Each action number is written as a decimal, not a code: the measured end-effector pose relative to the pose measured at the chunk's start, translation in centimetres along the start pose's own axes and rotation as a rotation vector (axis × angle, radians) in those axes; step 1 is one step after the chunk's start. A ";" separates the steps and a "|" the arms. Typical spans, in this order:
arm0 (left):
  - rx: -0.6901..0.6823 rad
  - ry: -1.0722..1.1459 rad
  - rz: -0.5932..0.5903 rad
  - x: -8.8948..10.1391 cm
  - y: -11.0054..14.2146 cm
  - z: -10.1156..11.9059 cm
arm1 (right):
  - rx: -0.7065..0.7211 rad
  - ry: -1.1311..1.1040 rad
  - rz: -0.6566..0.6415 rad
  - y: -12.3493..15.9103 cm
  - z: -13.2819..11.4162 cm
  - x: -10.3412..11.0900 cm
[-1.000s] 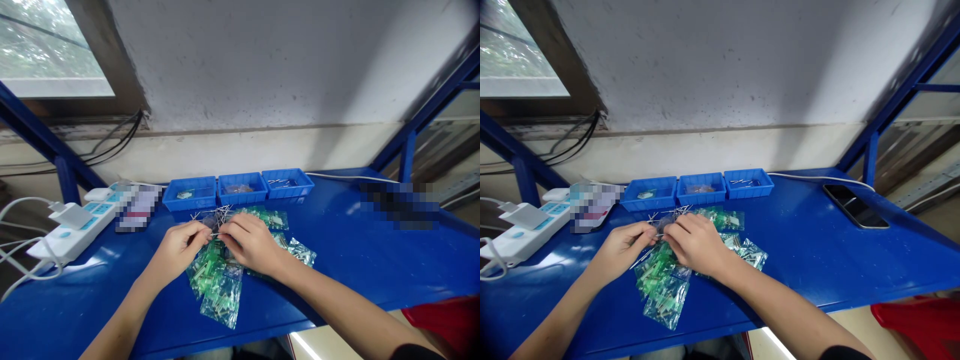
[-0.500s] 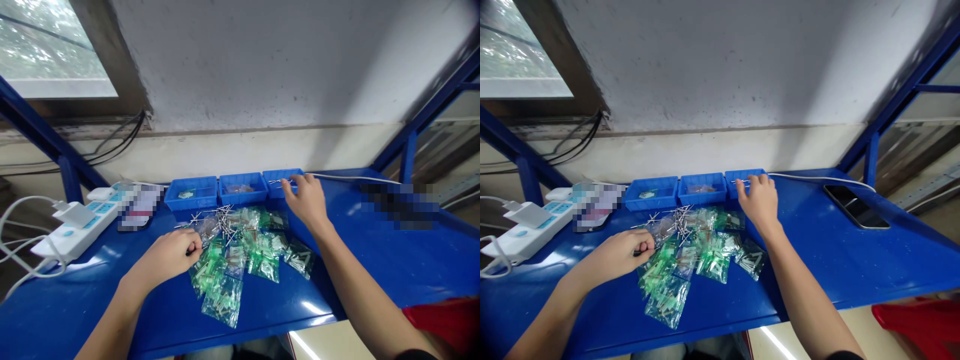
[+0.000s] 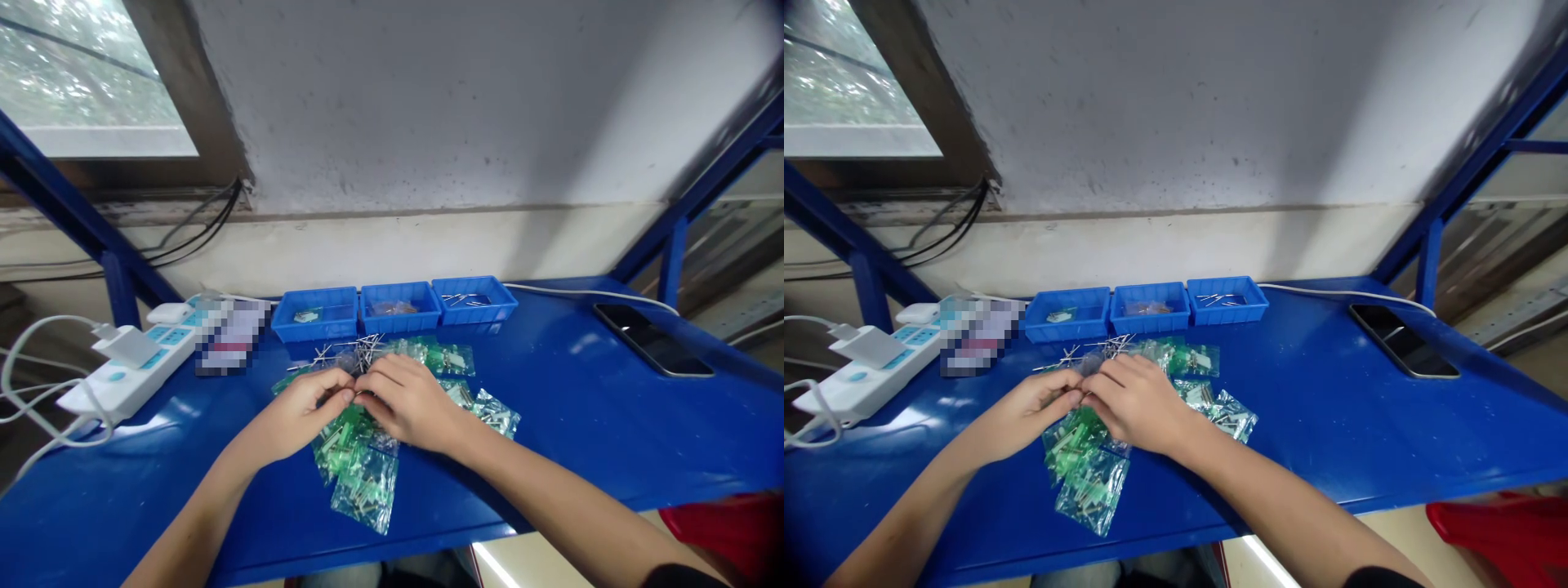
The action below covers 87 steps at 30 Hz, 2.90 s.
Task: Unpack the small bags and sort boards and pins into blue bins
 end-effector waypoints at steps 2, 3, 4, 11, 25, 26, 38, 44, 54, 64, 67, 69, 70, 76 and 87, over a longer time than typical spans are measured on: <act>0.013 0.044 -0.011 -0.1 0.0 -0.1 | 0.000 -0.005 0.002 -0.1 0.2 0.2; 0.018 0.063 -0.003 0.0 0.0 -0.1 | -0.007 -0.009 0.013 -0.1 0.2 0.4; 0.021 0.082 0.017 0.1 0.0 -0.2 | -0.022 -0.014 0.030 -0.1 0.4 0.6; -0.078 -0.103 0.301 1.5 0.6 0.6 | -0.174 -0.049 0.119 0.1 1.7 1.3; -0.136 -0.268 0.355 1.0 0.4 1.0 | -0.092 -0.102 0.071 0.0 0.3 1.1; -0.141 -0.265 0.371 0.9 0.4 1.1 | -0.081 -0.082 0.073 0.1 0.1 1.0; 0.217 -0.371 0.377 6.5 1.0 -4.8 | -0.455 0.386 0.418 2.0 9.3 9.1; 0.169 -0.553 0.128 6.4 0.1 -9.0 | -0.873 0.549 0.183 6.3 15.8 8.5; 0.050 -0.126 0.111 3.2 -1.9 -0.1 | -0.187 0.014 -0.028 -0.2 1.8 1.2; 0.077 0.128 0.106 0.1 -1.5 -0.4 | -0.195 0.026 -0.026 0.2 1.6 0.7; 0.066 0.050 0.092 0.1 -1.1 0.0 | -0.202 -0.008 -0.026 0.2 1.4 0.5; 0.053 0.013 0.097 0.2 -1.1 0.2 | -0.200 -0.029 -0.028 0.2 1.3 0.3; 0.044 0.007 0.096 0.2 -1.1 0.2 | -0.200 -0.039 -0.033 0.2 1.2 0.3; 0.033 0.123 0.121 0.1 -1.3 0.0 | -0.223 -0.099 -0.052 0.2 1.3 0.1; -0.014 0.037 0.246 -0.1 -1.2 -0.2 | -0.195 -0.064 0.033 0.2 1.3 1.0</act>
Point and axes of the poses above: each hand's wrist, its own y-axis away from the middle knuckle, its own x-axis out of the back of the hand, z = x × y, the point moved 6 cm from there along -y, towards the middle knuckle, and after that the axes turned 5 degrees about -z, right-handed, at the moved point
